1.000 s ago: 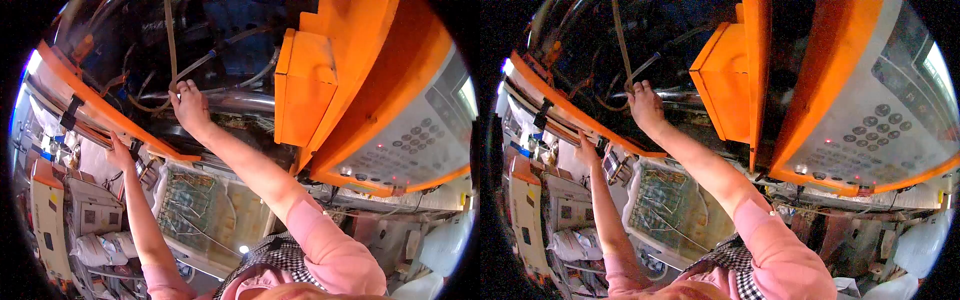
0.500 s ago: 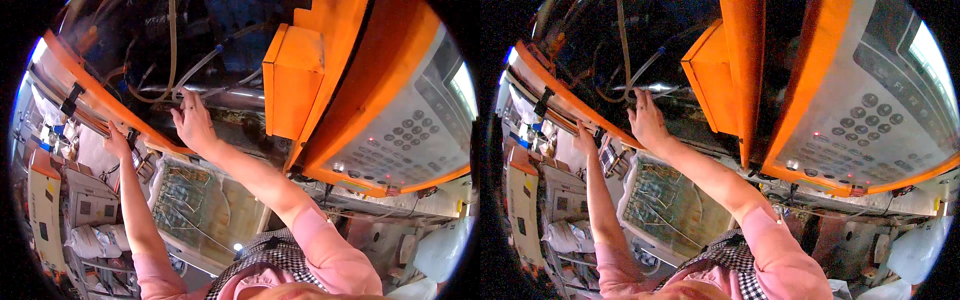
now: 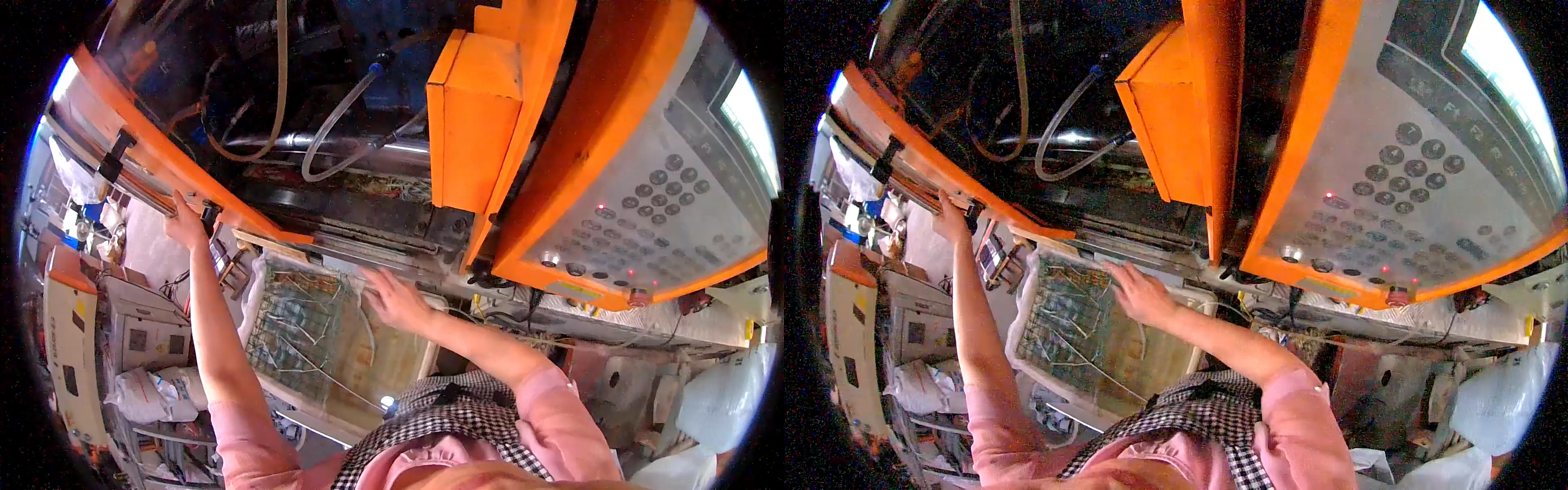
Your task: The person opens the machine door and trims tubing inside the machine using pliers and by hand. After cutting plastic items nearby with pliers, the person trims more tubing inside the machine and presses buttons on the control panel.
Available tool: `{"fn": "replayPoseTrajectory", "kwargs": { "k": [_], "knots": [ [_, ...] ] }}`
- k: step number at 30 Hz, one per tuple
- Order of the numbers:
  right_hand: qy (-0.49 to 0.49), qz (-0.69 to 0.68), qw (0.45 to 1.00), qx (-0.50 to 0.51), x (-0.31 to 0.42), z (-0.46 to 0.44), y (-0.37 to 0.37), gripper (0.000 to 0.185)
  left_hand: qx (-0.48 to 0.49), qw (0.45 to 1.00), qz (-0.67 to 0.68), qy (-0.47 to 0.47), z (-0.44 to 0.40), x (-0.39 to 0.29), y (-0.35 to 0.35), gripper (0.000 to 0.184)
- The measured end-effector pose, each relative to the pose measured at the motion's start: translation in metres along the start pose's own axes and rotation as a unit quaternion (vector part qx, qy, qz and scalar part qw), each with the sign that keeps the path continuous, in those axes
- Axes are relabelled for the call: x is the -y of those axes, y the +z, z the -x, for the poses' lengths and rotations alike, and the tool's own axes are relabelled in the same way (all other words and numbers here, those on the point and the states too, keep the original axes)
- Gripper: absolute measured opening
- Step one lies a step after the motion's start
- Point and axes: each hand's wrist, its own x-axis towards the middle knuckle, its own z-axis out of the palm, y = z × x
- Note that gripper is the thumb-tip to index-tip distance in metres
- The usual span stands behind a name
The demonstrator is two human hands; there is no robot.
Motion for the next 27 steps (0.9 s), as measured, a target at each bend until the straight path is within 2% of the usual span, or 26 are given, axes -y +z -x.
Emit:
{"fn": "replayPoseTrajectory", "kwargs": {
  "k": [1, 3, 4, 6, 8, 9, 11, 13, 15, 17, 18, 19, 21, 22, 23, 24, 25, 27],
  "knots": [
    [-0.001, 0.035, 0.999, -0.011, -0.013, 0.022, 0.003, 0.05, 0.01, 1.0, -0.003, -0.018, 0.0, -0.003, 0.0, 0.042],
    [0.091, 0.076, 0.993, -0.013, -0.044, 0.073, 0.011, 0.044, 0.01, 1.0, -0.018, -0.011, -0.001, -0.004, 0.0, 0.043],
    [0.096, 0.065, 0.993, -0.018, -0.068, 0.102, 0.013, 0.038, 0.009, 0.999, -0.035, -0.003, -0.001, -0.003, -0.001, 0.045],
    [0.101, 0.082, 0.989, -0.065, -0.108, 0.157, 0.01, 0.033, 0.045, 0.958, -0.267, 0.099, -0.03, 0.063, 0.001, 0.048],
    [0.123, 0.116, 0.975, -0.142, -0.116, 0.205, -0.007, 0.031, 0.093, 0.909, -0.379, 0.148, -0.055, 0.104, 0.004, 0.049],
    [0.142, 0.119, 0.966, -0.18, -0.116, 0.222, -0.023, 0.029, 0.111, 0.897, -0.397, 0.158, -0.071, 0.123, 0.005, 0.05],
    [0.279, 0.127, 0.932, -0.193, -0.105, 0.255, -0.053, 0.025, 0.13, 0.885, -0.417, 0.16, -0.092, 0.144, 0.012, 0.053],
    [0.261, 0.174, 0.91, -0.272, -0.117, 0.283, -0.074, 0.02, 0.125, 0.885, -0.426, 0.142, -0.109, 0.149, 0.012, 0.055],
    [0.227, 0.237, 0.862, -0.385, -0.112, 0.29, -0.102, 0.019, 0.105, 0.885, -0.438, 0.121, -0.12, 0.143, 0.007, 0.058],
    [0.269, 0.265, 0.814, -0.442, -0.109, 0.299, -0.13, 0.02, 0.08, 0.881, -0.453, 0.109, -0.114, 0.131, 0.002, 0.061],
    [0.261, 0.283, 0.801, -0.46, -0.115, 0.3, -0.143, 0.02, 0.067, 0.881, -0.457, 0.103, -0.108, 0.129, -0.001, 0.063],
    [0.334, 0.252, 0.79, -0.448, -0.118, 0.302, -0.155, 0.021, 0.051, 0.879, -0.463, 0.099, -0.101, 0.125, -0.006, 0.065],
    [0.348, 0.328, 0.763, -0.434, -0.133, 0.303, -0.171, 0.027, 0.015, 0.877, -0.471, 0.091, -0.071, 0.123, -0.013, 0.068],
    [0.351, 0.324, 0.762, -0.438, -0.142, 0.302, -0.179, 0.027, 0.0, 0.878, -0.471, 0.085, -0.05, 0.126, -0.016, 0.07],
    [0.399, 0.344, 0.762, -0.377, -0.152, 0.3, -0.186, 0.033, -0.009, 0.879, -0.471, 0.081, -0.024, 0.129, -0.021, 0.072],
    [0.445, 0.36, 0.758, -0.312, -0.161, 0.298, -0.193, 0.04, 0.021, 0.89, -0.449, 0.077, 0.01, 0.111, -0.027, 0.071],
    [0.445, 0.355, 0.759, -0.315, -0.169, 0.294, -0.197, 0.04, 0.049, 0.9, -0.428, 0.07, 0.043, 0.099, -0.036, 0.072],
    [0.492, 0.372, 0.727, -0.301, -0.182, 0.285, -0.202, 0.052, 0.077, 0.899, -0.416, 0.117, 0.079, 0.175, -0.036, 0.067]
  ]
}}
